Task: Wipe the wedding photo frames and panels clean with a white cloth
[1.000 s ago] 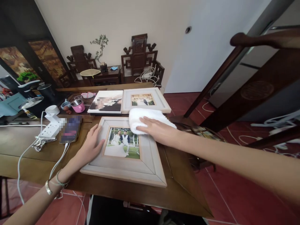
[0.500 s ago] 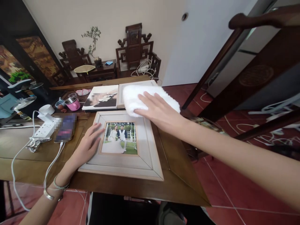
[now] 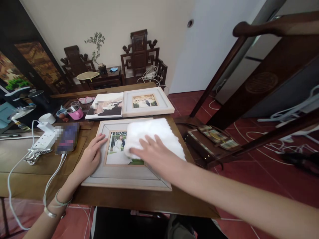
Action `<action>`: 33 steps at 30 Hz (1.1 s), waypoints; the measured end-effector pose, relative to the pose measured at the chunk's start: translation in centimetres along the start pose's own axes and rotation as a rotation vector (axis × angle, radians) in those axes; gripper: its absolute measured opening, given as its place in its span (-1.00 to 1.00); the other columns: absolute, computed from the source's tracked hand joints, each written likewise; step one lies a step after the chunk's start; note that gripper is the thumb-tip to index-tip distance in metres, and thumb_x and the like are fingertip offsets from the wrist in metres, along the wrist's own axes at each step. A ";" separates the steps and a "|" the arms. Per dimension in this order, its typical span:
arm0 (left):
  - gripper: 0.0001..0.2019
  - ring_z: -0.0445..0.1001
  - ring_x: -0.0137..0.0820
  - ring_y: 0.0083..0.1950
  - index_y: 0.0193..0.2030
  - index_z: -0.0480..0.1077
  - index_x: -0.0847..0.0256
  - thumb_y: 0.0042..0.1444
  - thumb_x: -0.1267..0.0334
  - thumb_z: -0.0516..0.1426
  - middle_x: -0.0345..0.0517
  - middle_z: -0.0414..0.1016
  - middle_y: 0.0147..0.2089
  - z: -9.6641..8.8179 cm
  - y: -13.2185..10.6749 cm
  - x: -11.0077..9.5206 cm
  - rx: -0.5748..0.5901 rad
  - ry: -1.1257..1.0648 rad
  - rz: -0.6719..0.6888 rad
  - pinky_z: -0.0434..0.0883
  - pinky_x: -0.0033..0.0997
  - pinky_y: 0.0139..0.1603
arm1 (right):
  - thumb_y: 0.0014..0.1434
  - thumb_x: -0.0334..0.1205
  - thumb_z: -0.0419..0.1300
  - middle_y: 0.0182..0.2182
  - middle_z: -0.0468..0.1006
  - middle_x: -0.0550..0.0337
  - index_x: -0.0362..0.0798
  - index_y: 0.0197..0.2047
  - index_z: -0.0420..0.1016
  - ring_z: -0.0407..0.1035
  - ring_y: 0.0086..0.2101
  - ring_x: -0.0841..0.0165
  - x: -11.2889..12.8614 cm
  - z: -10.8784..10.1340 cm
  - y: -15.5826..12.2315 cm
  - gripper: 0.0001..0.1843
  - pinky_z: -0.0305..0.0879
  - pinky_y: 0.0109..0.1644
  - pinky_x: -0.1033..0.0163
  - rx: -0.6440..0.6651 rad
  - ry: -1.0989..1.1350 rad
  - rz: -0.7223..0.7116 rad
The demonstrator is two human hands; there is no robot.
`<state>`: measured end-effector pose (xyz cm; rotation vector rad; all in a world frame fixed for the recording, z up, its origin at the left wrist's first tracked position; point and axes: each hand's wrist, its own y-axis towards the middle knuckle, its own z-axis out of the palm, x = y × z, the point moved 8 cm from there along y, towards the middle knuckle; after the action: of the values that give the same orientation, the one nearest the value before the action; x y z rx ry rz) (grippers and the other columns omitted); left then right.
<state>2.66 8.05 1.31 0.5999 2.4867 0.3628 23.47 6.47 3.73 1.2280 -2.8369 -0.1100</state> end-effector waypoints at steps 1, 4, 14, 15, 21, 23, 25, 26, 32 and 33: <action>-0.49 0.05 -0.19 0.46 0.25 0.28 0.29 0.17 0.56 -0.12 0.19 0.20 0.36 0.1 0.0 0.1 0.000 0.014 -0.001 0.09 0.08 0.43 | -0.21 -0.69 0.11 0.08 0.45 -0.15 0.07 0.17 0.37 0.27 0.14 -0.11 1.3 0.1 -0.7 -0.14 0.19 0.15 -0.29 0.052 0.041 0.001; -0.52 0.04 -0.19 0.46 0.25 0.27 0.28 0.21 0.52 -0.11 0.19 0.18 0.37 0.3 0.1 0.1 0.006 0.032 -0.002 0.10 0.07 0.43 | -0.27 -0.52 0.24 0.09 0.44 -0.20 0.08 0.17 0.36 0.32 0.09 -0.23 4.9 1.0 -2.6 -0.15 0.30 0.05 -0.30 0.218 0.163 -0.043; -0.55 0.01 -0.18 0.47 0.27 0.25 0.22 0.28 0.45 -0.12 0.14 0.16 0.38 0.1 0.2 -0.4 0.053 0.000 0.014 0.07 0.08 0.43 | -0.22 -0.77 0.01 0.30 0.20 -0.25 -0.05 0.25 0.28 0.04 0.28 -0.17 -3.2 -0.3 1.1 -0.06 0.12 0.23 -0.33 -0.100 -0.040 0.084; -0.55 0.02 -0.18 0.47 0.27 0.26 0.22 0.28 0.44 -0.12 0.14 0.17 0.38 0.1 0.3 -0.4 0.048 0.000 0.009 0.07 0.07 0.43 | -0.19 -0.78 -0.02 0.29 0.21 -0.25 -0.07 0.24 0.29 0.03 0.29 -0.15 -4.4 -0.7 1.9 -0.10 0.09 0.24 -0.34 -0.117 -0.070 0.078; -0.50 0.08 -0.20 0.44 0.26 0.28 0.22 0.20 0.50 -0.11 0.13 0.21 0.36 0.2 0.7 0.0 0.042 -0.012 -0.014 0.08 0.04 0.43 | -0.19 -0.78 -0.02 0.14 0.37 -0.32 -0.18 0.15 0.33 0.15 0.22 -0.14 -5.3 0.6 3.2 -0.20 0.15 0.18 -0.29 -0.023 -0.220 -0.040; -0.48 0.06 -0.20 0.45 0.26 0.28 0.26 0.16 0.53 -0.11 0.14 0.21 0.36 0.3 0.7 0.1 0.040 -0.012 -0.020 0.06 0.03 0.44 | -0.22 -0.76 0.04 0.12 0.39 -0.32 -0.17 0.15 0.33 0.18 0.19 -0.13 -3.7 0.8 1.8 -0.19 0.12 0.19 -0.27 -0.048 -0.217 -0.038; -0.47 0.05 -0.20 0.46 0.26 0.28 0.30 0.14 0.54 -0.11 0.16 0.19 0.37 0.4 0.6 0.2 0.029 -0.011 -0.030 0.04 0.02 0.45 | -0.23 -0.72 0.09 0.07 0.43 -0.29 -0.13 0.14 0.35 0.22 0.16 -0.12 -1.6 0.7 0.0 -0.20 0.11 0.20 -0.25 -0.076 -0.190 -0.042; -0.46 0.04 -0.20 0.46 0.26 0.28 0.31 0.13 0.54 -0.11 0.16 0.18 0.38 0.4 0.5 0.2 0.021 -0.010 -0.037 0.04 0.02 0.45 | -0.24 -0.68 0.12 0.05 0.45 -0.27 -0.10 0.13 0.35 0.23 0.15 -0.13 -0.4 0.6 -1.0 -0.20 0.12 0.19 -0.25 -0.076 -0.167 -0.048; -0.48 0.01 -0.19 0.47 0.27 0.25 0.36 0.17 0.51 -0.10 0.20 0.13 0.40 0.7 0.4 0.1 0.003 0.025 -0.050 0.01 0.03 0.46 | -0.37 -0.54 0.17 -0.15 0.53 -0.07 0.05 0.06 0.37 0.42 -0.14 -0.03 4.8 -0.5 -4.3 -0.18 0.33 -0.05 -0.08 0.091 0.082 -0.039; -0.49 0.01 -0.19 0.47 0.28 0.25 0.35 0.18 0.50 -0.10 0.19 0.15 0.40 0.7 0.4 0.1 0.006 0.027 -0.042 0.01 0.04 0.46 | -0.36 -0.55 0.16 -0.18 0.53 -0.04 0.05 0.05 0.38 0.43 -0.20 0.02 4.9 -0.8 -4.1 -0.20 0.35 -0.11 -0.02 0.117 0.121 -0.024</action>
<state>3.10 8.54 0.84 0.5475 2.5228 0.3489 23.19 0.09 4.23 1.2439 -2.7601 0.1262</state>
